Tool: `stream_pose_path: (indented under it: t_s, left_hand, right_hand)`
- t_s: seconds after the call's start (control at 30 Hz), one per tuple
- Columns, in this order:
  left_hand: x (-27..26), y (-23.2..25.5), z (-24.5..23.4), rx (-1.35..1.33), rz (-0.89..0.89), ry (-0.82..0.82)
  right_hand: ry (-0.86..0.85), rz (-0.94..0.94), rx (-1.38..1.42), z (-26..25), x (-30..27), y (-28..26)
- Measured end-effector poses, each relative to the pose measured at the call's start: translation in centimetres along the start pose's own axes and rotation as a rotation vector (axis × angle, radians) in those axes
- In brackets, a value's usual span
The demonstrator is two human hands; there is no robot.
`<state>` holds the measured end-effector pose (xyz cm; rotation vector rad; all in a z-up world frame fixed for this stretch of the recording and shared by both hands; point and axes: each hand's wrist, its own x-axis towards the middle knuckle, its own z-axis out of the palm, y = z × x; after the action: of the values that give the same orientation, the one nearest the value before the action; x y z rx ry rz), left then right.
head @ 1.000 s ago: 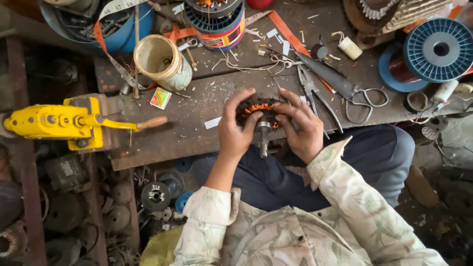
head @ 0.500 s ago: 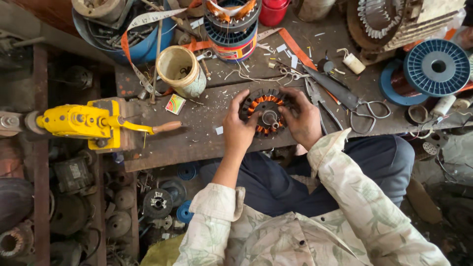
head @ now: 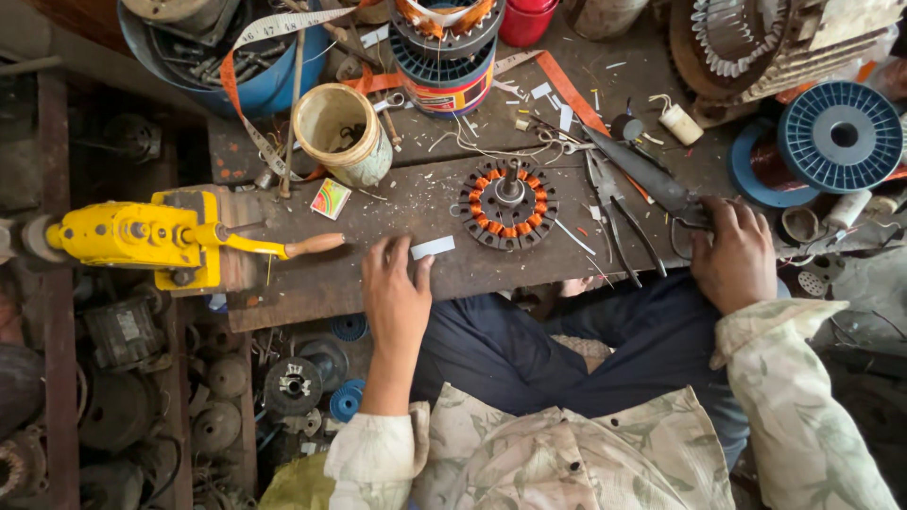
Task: The person is repairing an electric motor stator by hand. They cut small rectangular pieces of white insulating material using shears and insert them into the slots of the copper-wound stator. The person uses pliers to adjust the copper windings and ensure the insulation fits properly.
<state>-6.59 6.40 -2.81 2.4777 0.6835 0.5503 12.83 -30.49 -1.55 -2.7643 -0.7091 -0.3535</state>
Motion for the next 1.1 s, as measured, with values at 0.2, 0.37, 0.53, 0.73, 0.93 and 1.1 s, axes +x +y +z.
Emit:
stream_pose_path:
  t_s: [0.2,0.37,0.53,0.73,0.93,1.1]
  left_hand:
    - [0.8,-0.1,1.0,-0.018,-0.007,-0.022]
    - [1.6,-0.5,1.2,-0.08,-0.023,-0.004]
    - [0.9,-0.8,1.2,-0.777,-0.391,-0.05]
    - [-0.8,0.1,1.5,-1.227,-0.511,0.179]
    - [-1.6,1.3,1.5,-1.33,-0.576,0.249]
    - [-2.4,1.5,1.9,-1.398,-0.741,0.198]
  right_hand:
    - [-0.117,0.056,0.055,-1.4,1.1,-0.1]
    - [0.01,0.117,0.155,-5.2,-1.7,-0.9]
    - [-0.087,0.421,1.11,-6.2,-8.5,-2.8]
    - [-0.681,0.476,1.578,-0.6,-15.2,-9.9]
    - [-0.902,0.456,1.905,4.4,-13.8,-15.1]
    - [-0.934,0.496,1.817,5.3,-12.0,-17.4]
